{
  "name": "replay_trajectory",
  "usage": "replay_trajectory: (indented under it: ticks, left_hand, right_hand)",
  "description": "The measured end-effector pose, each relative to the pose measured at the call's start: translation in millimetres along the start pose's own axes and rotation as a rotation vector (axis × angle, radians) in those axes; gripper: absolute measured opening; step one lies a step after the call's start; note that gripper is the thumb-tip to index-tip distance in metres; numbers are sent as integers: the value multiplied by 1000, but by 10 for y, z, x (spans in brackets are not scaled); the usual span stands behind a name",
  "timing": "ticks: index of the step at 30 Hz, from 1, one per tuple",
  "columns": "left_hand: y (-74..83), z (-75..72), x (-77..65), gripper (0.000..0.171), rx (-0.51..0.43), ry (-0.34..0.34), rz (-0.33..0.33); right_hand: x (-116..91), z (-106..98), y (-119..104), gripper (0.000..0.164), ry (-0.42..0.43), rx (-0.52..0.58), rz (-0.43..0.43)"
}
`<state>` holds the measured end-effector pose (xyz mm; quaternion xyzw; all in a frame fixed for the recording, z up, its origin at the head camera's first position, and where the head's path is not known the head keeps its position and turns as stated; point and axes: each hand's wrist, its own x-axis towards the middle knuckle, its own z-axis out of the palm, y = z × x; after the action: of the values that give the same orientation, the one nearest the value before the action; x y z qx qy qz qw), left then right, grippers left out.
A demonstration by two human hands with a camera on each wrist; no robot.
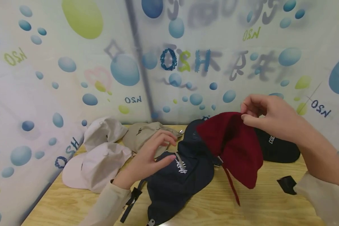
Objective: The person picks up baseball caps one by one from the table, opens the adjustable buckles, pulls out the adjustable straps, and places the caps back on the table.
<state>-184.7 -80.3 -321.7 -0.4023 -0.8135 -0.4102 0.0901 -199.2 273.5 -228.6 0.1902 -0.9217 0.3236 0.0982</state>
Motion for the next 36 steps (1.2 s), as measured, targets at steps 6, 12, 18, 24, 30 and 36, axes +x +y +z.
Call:
replay_trajectory:
  ticks: [6,12,18,24,30,36]
  left_hand:
    - [287,163,59,37,225,170,94]
    - [427,219,137,50,505,350,61]
    - [383,223,149,36,812,456,-15]
    - [255,154,113,17,737,448,15]
    - [209,91,71,20,490,361,-69]
    - [182,74,81,20,368,329,-161]
  right_hand:
    - [123,-21,-363,16,62,15,-121]
    - [285,118,-575,16,9,143,-293]
    - [394,339,-729,14,-108,231,-387]
    - [443,503,-745,9,-118,164,-376]
    - [443,687,-659,5,-97,-4,-282]
    - [240,881,-713,13,81,-134,-312]
